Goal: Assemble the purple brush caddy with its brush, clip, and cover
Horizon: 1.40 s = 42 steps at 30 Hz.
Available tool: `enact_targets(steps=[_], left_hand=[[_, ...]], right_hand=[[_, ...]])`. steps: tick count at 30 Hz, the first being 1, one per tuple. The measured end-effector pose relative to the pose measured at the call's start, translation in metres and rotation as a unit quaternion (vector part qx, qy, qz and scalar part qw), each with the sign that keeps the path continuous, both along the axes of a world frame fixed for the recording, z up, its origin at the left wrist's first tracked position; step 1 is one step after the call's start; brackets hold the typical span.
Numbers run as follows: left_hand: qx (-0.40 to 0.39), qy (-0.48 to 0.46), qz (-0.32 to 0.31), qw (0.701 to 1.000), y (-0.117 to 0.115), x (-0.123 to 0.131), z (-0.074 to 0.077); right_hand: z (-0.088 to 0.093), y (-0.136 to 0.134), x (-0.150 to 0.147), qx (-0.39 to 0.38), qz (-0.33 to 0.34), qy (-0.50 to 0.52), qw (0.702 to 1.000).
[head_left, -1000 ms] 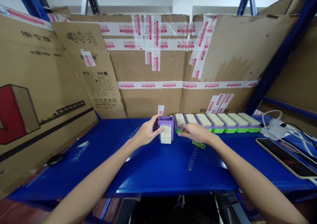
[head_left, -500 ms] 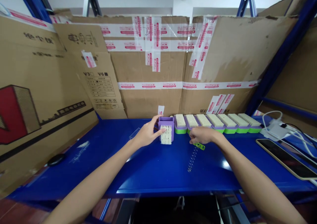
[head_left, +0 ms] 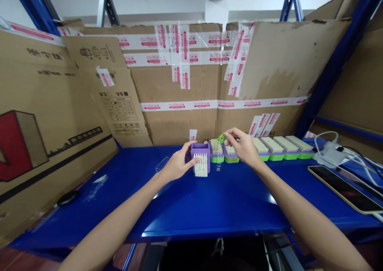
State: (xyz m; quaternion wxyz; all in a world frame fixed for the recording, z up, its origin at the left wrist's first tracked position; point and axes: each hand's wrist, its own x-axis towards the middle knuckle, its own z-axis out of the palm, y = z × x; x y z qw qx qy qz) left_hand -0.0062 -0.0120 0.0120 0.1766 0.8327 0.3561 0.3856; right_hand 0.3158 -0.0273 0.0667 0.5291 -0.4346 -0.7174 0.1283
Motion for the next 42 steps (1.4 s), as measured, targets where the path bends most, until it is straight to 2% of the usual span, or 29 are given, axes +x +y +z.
enact_targets(steps=[4,10,14,18,22,27,29,31,34,38,42], left_hand=[[-0.003,0.001,-0.001,1.0,-0.001,0.001,0.0],[-0.014,-0.004,-0.002,1.0,-0.003,0.002,0.0],[-0.018,-0.015,-0.005,1.0,-0.005,0.003,0.001],[-0.025,-0.015,-0.007,1.0,-0.006,0.003,0.002],[-0.031,-0.011,-0.011,0.999,-0.007,0.004,0.003],[-0.026,-0.008,-0.022,0.999,-0.01,0.008,0.003],[-0.024,-0.008,-0.029,0.999,-0.011,0.009,0.004],[-0.024,-0.009,-0.033,0.999,-0.013,0.01,0.004],[-0.018,-0.012,-0.036,0.999,-0.014,0.011,0.004],[-0.011,-0.011,-0.037,0.999,-0.014,0.012,0.004],[-0.012,-0.012,-0.03,0.999,-0.014,0.012,0.002]], right_hand=[[0.002,0.001,-0.005,-0.049,0.069,0.178,0.98],[0.0,0.005,-0.005,-0.069,0.095,0.236,0.965],[-0.002,0.002,-0.009,-0.027,0.083,0.21,0.974],[-0.005,-0.003,-0.012,0.081,0.004,0.12,0.989],[-0.008,-0.005,-0.012,0.155,-0.038,0.054,0.986],[-0.006,-0.012,-0.015,0.213,-0.057,0.051,0.974],[-0.002,-0.018,-0.017,0.217,-0.057,0.062,0.972],[0.006,-0.024,-0.021,0.201,-0.024,0.085,0.976],[0.024,-0.032,-0.027,0.165,0.044,0.151,0.974],[0.049,-0.038,-0.035,0.144,0.072,0.192,0.968],[0.057,-0.041,-0.046,0.103,0.113,0.198,0.968]])
